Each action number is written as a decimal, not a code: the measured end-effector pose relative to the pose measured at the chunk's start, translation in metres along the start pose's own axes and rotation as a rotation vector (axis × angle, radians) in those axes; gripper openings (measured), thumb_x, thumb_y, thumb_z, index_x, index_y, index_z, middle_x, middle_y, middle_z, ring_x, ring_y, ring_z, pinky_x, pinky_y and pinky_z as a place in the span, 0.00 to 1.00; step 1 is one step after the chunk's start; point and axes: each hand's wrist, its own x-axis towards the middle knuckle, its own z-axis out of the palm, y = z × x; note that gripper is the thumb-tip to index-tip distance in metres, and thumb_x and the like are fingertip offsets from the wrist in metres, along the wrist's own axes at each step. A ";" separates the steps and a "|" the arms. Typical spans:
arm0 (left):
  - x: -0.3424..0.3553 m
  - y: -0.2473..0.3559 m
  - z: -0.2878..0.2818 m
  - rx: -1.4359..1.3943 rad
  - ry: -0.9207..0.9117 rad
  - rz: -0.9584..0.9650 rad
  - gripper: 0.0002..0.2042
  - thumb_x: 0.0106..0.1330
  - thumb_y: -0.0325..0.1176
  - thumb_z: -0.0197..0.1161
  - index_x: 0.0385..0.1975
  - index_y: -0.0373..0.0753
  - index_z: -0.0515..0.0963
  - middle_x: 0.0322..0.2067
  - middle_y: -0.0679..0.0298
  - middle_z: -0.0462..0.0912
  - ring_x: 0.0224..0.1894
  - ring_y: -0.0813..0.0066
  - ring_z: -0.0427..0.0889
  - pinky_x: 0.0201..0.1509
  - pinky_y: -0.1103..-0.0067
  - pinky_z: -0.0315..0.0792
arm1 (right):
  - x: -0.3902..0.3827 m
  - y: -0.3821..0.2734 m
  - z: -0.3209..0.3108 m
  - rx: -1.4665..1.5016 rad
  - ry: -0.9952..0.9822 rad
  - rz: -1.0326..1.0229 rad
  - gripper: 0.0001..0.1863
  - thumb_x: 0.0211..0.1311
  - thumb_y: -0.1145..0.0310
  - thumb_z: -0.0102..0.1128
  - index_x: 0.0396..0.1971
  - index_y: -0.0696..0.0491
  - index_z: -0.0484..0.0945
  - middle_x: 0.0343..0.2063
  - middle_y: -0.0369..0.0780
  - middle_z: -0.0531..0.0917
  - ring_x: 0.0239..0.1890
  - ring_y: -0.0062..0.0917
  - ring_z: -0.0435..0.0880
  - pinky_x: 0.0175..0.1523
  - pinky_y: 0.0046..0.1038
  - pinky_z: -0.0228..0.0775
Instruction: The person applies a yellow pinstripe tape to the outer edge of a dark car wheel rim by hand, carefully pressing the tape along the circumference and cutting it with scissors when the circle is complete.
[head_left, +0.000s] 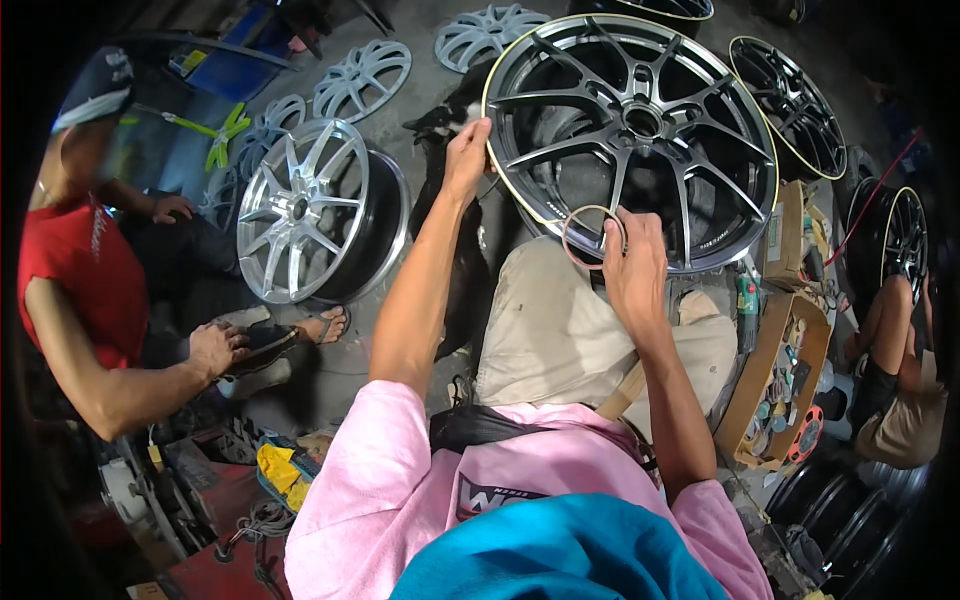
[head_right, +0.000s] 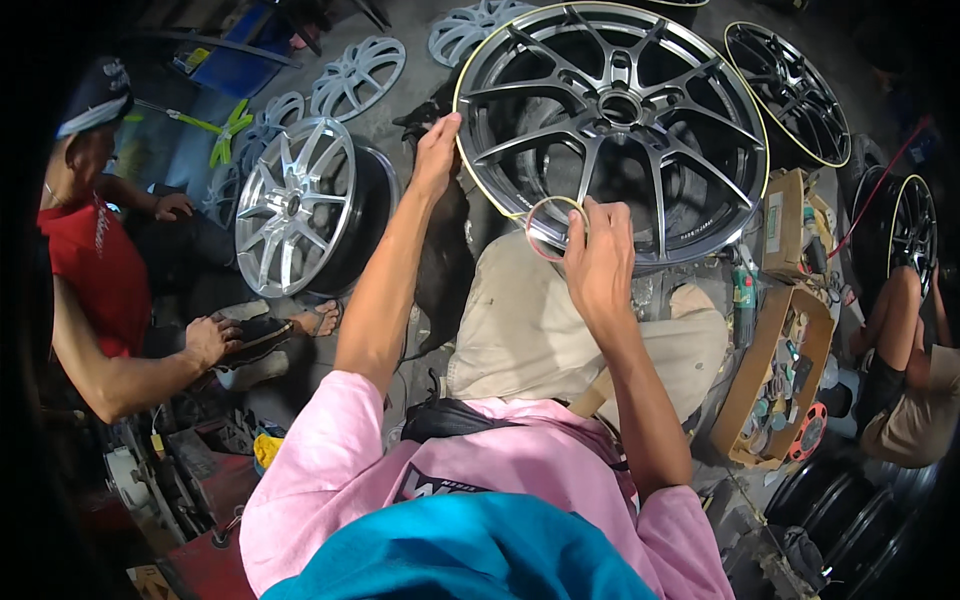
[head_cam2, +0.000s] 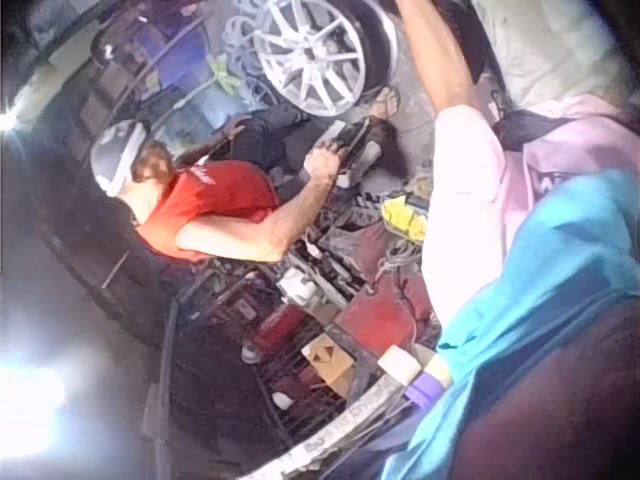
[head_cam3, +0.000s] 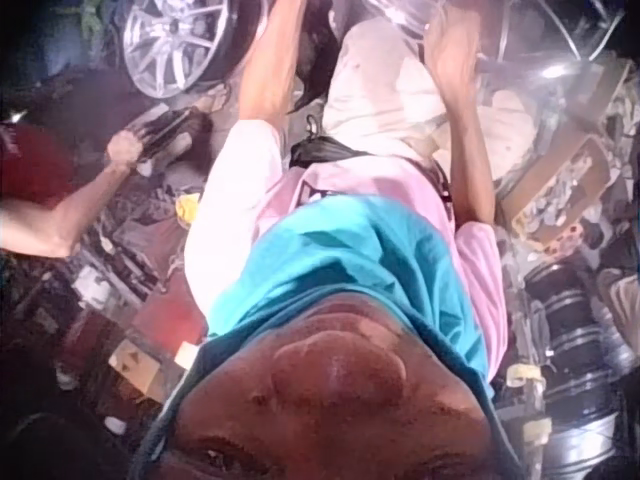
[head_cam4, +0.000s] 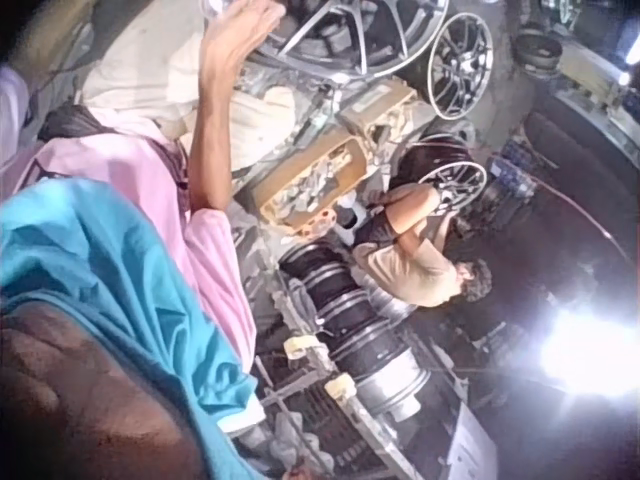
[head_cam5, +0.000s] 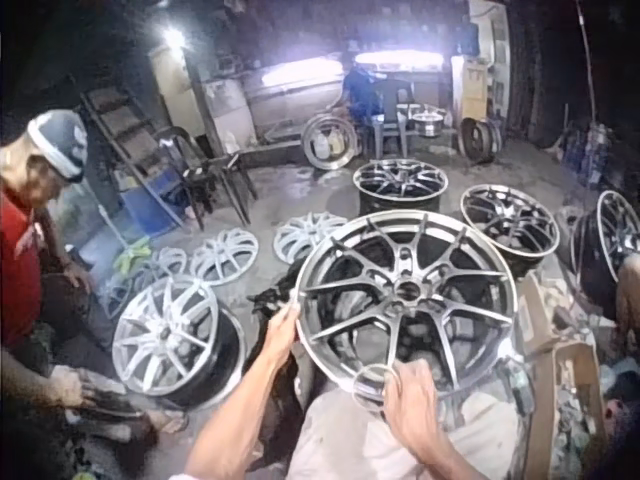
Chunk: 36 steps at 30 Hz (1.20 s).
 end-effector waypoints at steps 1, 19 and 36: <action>-0.014 0.001 0.000 -0.076 -0.003 -0.007 0.16 0.80 0.46 0.59 0.49 0.38 0.81 0.28 0.70 0.81 0.25 0.82 0.77 0.31 0.81 0.71 | -0.002 -0.004 -0.002 -0.032 0.099 -0.103 0.10 0.71 0.71 0.60 0.44 0.61 0.83 0.37 0.48 0.79 0.42 0.47 0.79 0.48 0.45 0.71; -0.158 -0.006 0.028 -0.293 -0.294 -0.256 0.19 0.81 0.45 0.55 0.52 0.31 0.77 0.46 0.53 0.87 0.45 0.64 0.89 0.52 0.67 0.85 | -0.030 -0.013 -0.007 -0.026 -0.189 -0.417 0.22 0.57 0.66 0.75 0.50 0.55 0.79 0.39 0.42 0.78 0.43 0.39 0.77 0.47 0.39 0.71; -0.184 0.009 0.035 -0.224 -0.102 -0.291 0.21 0.81 0.43 0.56 0.57 0.27 0.75 0.45 0.51 0.86 0.45 0.64 0.88 0.51 0.71 0.84 | -0.058 -0.005 0.021 0.225 -0.231 -0.114 0.20 0.65 0.73 0.68 0.55 0.56 0.74 0.36 0.48 0.86 0.34 0.44 0.87 0.41 0.38 0.79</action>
